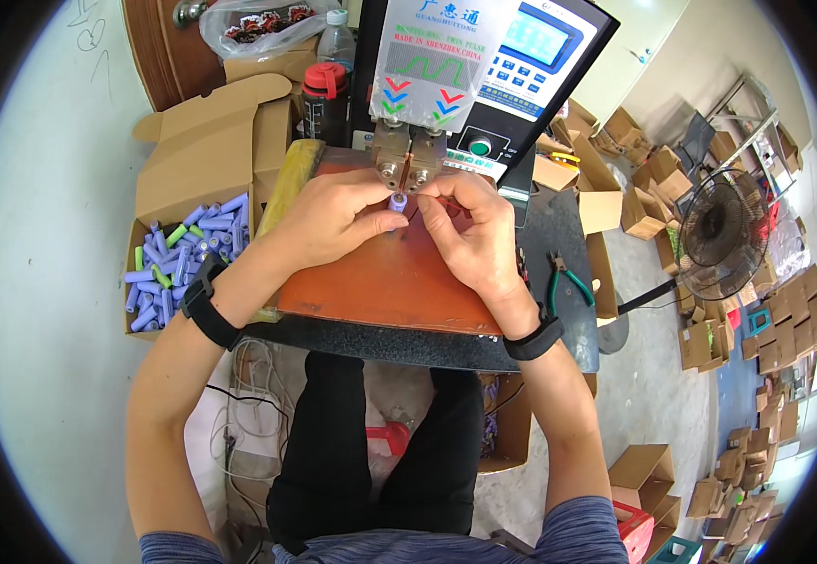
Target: Operating a spot welding machine to join battery cells into a pack and using pliers to adjust components.
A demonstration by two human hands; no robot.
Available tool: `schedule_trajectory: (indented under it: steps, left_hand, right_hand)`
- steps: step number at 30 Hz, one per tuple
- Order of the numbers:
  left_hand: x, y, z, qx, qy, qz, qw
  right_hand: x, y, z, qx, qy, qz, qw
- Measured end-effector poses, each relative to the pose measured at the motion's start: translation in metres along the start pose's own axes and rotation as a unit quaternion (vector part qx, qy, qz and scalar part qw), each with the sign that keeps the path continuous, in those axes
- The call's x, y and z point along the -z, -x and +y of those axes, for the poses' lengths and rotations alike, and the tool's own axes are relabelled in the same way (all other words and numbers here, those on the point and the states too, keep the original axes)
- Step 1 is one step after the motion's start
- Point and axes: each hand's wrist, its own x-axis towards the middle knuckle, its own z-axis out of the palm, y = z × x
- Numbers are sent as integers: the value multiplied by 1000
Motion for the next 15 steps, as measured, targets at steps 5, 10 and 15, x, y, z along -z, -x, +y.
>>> schedule_trajectory:
  steps: [5, 10, 15]
  left_hand:
    - [1, 0, -2, 5, -10, -29, 1000]
    - [1, 0, -2, 11, -11, -38, 999]
    - [0, -1, 1, 0, -3, -25, 1000]
  right_hand:
    - [1, 0, 0, 15, 7, -6, 1000]
    - [0, 0, 0, -8, -2, -3, 1000]
    - [-1, 1, 2, -5, 8, -10, 1000]
